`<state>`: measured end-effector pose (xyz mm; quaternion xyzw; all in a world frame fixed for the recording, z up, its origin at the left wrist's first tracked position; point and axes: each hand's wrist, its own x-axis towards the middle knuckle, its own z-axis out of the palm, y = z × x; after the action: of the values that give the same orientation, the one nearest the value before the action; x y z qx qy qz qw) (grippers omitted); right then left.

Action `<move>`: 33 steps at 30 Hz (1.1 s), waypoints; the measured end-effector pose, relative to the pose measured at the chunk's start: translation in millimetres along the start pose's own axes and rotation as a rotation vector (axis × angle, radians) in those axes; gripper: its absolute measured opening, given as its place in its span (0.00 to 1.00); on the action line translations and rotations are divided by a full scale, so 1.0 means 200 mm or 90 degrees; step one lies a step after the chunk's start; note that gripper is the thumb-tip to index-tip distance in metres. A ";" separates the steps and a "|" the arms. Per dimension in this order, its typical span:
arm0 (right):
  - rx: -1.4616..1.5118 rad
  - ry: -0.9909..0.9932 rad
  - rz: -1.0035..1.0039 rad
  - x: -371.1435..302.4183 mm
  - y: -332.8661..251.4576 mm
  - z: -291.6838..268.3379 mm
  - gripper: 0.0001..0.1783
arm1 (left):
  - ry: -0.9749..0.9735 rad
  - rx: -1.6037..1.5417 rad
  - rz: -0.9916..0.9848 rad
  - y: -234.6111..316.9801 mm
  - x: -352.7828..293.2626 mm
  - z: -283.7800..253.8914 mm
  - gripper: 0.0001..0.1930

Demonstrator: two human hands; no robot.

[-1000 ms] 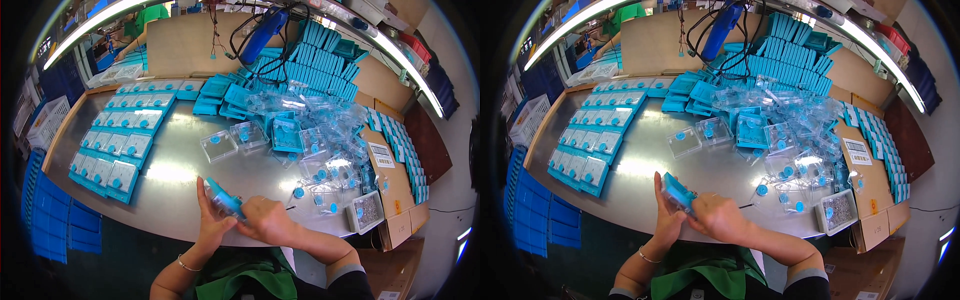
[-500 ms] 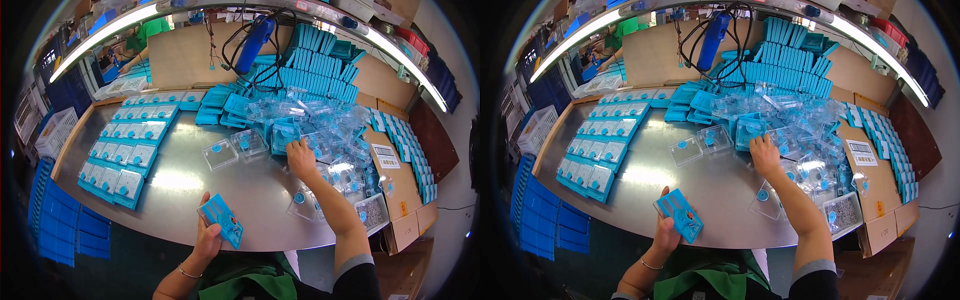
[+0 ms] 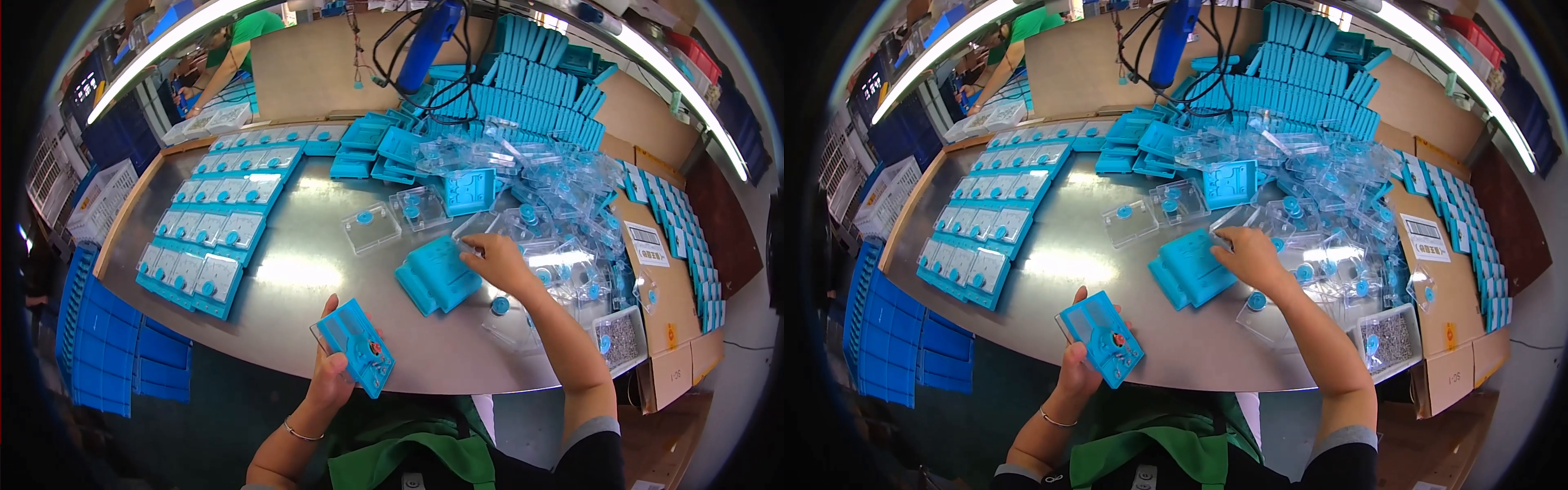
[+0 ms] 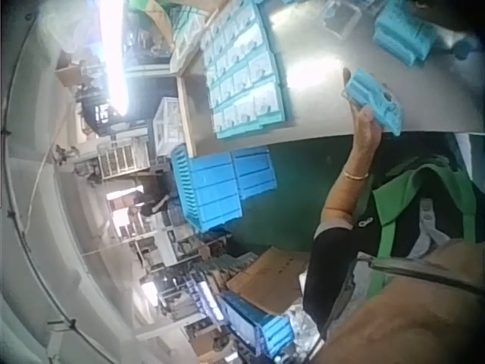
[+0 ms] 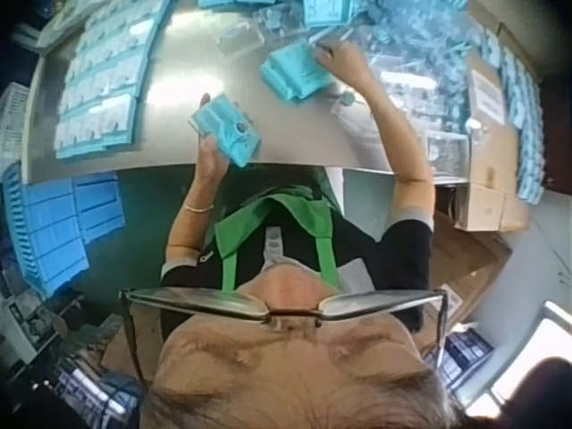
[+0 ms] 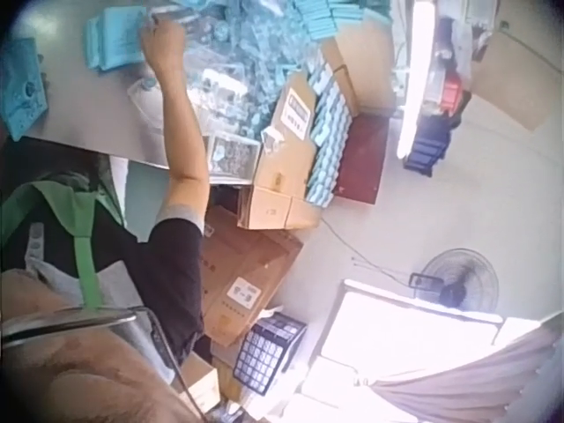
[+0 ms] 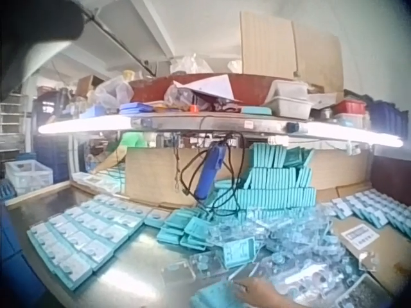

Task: Assembling and inspecting electrical analog meters at a production workbench.

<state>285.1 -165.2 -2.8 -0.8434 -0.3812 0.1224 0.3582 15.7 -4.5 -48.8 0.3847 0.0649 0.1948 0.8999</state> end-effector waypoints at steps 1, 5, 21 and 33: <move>-0.153 0.058 -0.064 -0.03 -0.04 0.02 0.28 | 0.008 0.000 0.004 0.01 -0.01 -0.02 0.53; -0.391 -0.071 -0.018 -0.09 -0.26 0.08 0.37 | 0.022 0.024 0.026 0.03 -0.03 -0.04 0.55; -0.422 0.459 -0.447 0.01 -0.28 0.01 0.12 | 0.050 0.000 0.146 0.18 -0.04 -0.18 0.50; -0.314 0.045 -0.542 -0.29 -0.26 0.48 0.24 | 0.079 0.124 0.176 0.31 -0.13 -0.35 0.50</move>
<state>170.7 -133.8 -38.9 -0.6760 -0.6974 -0.1571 0.1788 -45.8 71.1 -53.2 0.4629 0.0855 0.3327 0.8171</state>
